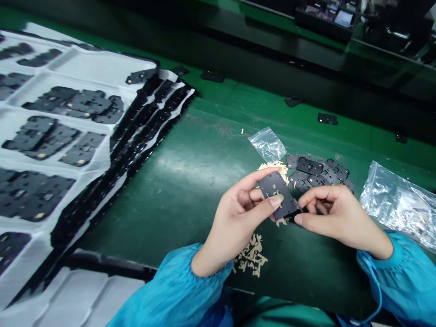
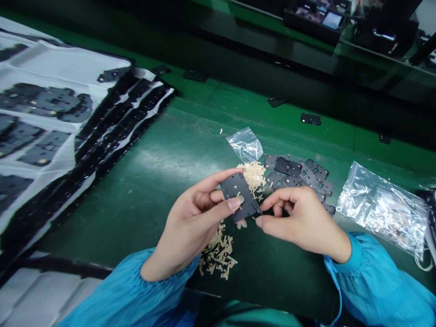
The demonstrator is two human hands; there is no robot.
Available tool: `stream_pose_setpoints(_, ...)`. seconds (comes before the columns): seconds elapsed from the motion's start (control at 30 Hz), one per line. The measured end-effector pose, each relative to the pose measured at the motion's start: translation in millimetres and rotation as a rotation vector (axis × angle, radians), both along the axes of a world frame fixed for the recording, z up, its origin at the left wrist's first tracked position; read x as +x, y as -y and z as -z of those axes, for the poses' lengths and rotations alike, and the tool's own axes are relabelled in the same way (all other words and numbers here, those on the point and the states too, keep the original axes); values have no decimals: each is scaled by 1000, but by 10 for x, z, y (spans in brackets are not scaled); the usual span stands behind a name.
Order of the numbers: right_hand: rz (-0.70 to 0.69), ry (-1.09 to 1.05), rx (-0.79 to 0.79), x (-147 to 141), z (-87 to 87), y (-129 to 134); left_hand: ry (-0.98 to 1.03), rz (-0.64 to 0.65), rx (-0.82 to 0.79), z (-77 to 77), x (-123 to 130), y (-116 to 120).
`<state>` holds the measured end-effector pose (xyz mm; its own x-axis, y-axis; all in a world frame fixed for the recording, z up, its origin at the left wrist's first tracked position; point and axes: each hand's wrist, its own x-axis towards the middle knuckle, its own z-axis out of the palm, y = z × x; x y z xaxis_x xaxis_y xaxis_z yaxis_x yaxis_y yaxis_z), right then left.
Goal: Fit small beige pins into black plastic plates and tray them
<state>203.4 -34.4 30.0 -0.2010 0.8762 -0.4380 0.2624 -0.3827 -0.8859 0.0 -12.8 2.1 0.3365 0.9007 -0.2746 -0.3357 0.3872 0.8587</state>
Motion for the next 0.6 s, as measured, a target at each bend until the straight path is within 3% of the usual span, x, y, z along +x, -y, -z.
stream_pose_setpoints(0.13,-9,-107,-57,31,6,-7,-14,-12,35,8,-9,3)
stream_pose_setpoints(0.4,119,-203,-75,-39,22,-35,-77,-13,163,25,14,77)
stream_pose_setpoints(0.6,81,-661,-374,-105,211,7,160,69,38,63,-2,49)
